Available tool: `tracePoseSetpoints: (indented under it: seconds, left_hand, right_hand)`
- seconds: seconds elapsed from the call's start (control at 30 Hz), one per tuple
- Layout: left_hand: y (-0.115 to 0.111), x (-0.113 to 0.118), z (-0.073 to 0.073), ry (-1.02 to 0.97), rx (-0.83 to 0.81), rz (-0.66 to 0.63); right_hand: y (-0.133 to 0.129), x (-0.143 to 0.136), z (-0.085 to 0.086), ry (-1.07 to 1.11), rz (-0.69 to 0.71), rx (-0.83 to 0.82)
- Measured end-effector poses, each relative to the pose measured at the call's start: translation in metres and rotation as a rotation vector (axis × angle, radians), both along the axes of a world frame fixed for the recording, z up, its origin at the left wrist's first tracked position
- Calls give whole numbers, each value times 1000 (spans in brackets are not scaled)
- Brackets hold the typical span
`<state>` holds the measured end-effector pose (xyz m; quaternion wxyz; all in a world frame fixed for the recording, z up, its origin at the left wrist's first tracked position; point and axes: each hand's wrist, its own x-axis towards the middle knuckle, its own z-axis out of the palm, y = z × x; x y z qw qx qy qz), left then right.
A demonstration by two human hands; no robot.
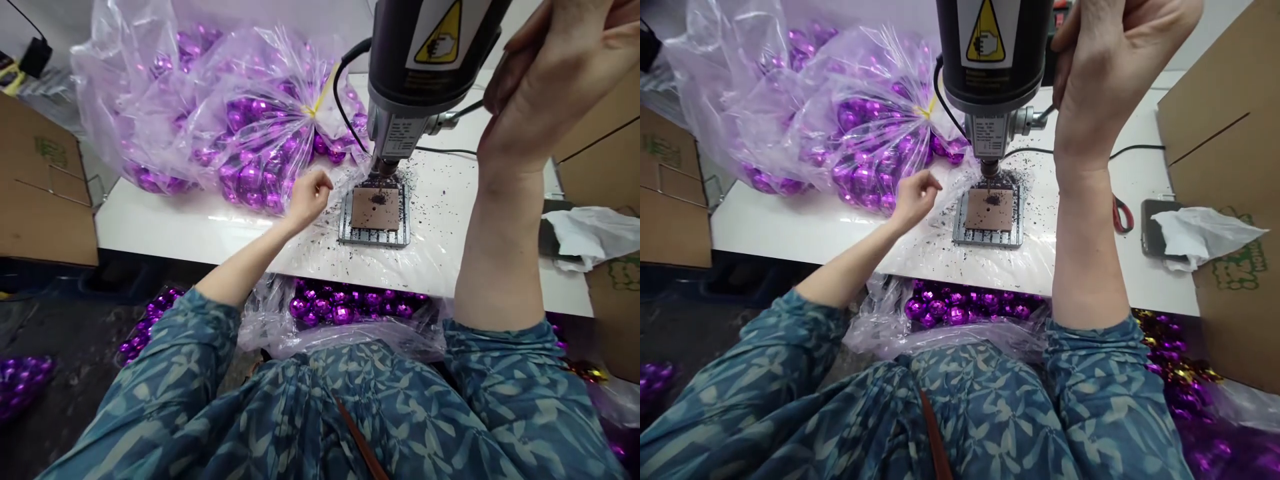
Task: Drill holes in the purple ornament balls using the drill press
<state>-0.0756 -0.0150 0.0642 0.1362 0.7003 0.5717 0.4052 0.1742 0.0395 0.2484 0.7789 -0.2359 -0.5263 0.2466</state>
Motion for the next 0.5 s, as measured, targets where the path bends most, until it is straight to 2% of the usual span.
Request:
tracePoseSetpoints:
  seconds: [0.07, 0.13, 0.23, 0.3, 0.37, 0.5]
  left_hand:
    - [58, -2, -1, 27, -115, 149]
    - [105, 1, -7, 28, -188, 243]
    - [148, 12, -22, -45, -217, 289]
    - [158, 18, -29, -108, -194, 285]
    - [158, 21, -32, -146, -175, 286]
    - [144, 20, -25, -193, -213, 313]
  right_hand:
    - [0, 0, 0, -25, -6, 54]
    - [-3, 0, 0, -42, -10, 51]
    - [-6, -1, -2, -26, -6, 64]
    - [-4, -1, -4, 5, -13, 91]
    - [0, -2, -7, 18, -37, 115]
    - [6, -2, -10, -4, -97, 136]
